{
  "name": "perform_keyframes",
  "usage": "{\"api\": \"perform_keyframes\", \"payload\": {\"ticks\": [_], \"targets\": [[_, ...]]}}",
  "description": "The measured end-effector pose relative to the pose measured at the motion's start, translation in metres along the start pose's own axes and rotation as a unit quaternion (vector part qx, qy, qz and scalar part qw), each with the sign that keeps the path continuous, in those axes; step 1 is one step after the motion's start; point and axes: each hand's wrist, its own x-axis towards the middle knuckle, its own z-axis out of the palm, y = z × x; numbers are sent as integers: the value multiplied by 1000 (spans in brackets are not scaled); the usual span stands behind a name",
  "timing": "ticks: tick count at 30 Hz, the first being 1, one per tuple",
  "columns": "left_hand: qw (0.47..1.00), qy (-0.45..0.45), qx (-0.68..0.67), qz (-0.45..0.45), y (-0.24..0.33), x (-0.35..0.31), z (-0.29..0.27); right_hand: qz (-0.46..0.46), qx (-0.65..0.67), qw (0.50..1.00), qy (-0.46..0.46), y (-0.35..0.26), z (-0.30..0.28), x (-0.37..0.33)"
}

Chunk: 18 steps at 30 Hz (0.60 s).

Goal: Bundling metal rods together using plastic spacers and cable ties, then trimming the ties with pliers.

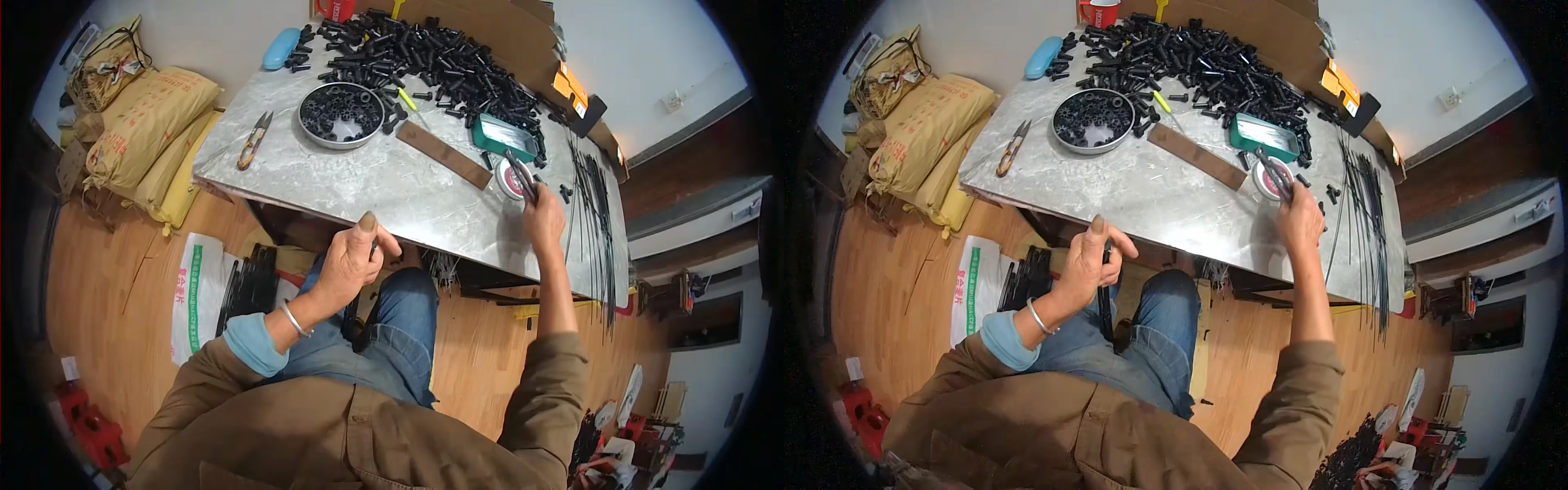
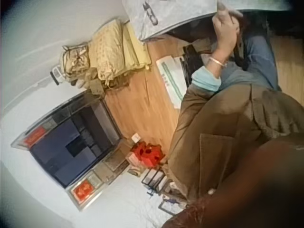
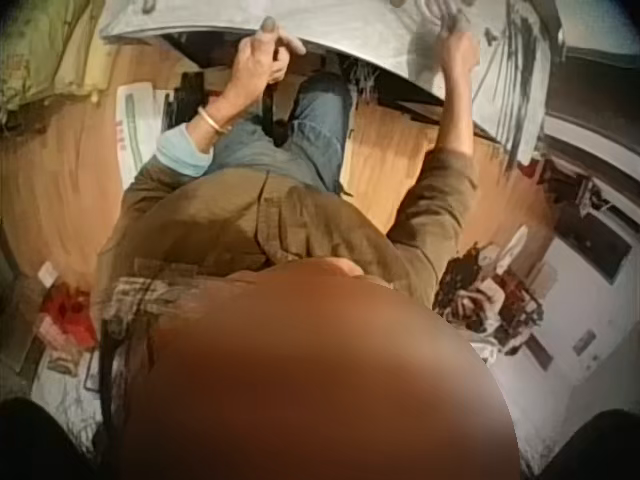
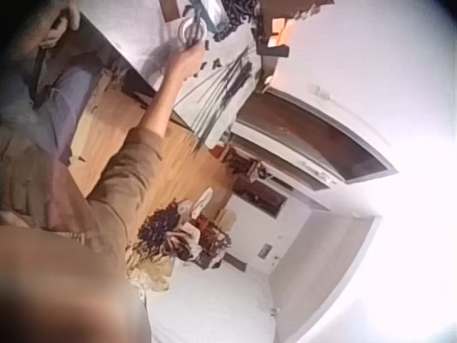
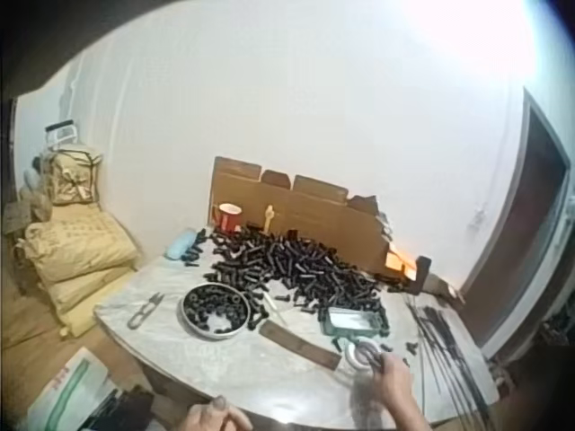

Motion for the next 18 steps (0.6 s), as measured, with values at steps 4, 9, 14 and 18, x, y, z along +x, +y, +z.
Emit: {"api": "perform_keyframes", "payload": {"ticks": [4,9,14,18], "targets": [[1000,27,-4,-15,-2,3,-1,40,-2,997,-71,-8,2,36],[998,45,-10,-30,0,13,-4,24,-14,994,-107,-15,5,53],[999,33,-7,-31,-4,18,-5,2,-37,995,-91,-9,14,58],[999,24,-16,-25,-5,17,-8,2,-47,997,-59,-6,11,57]]}}
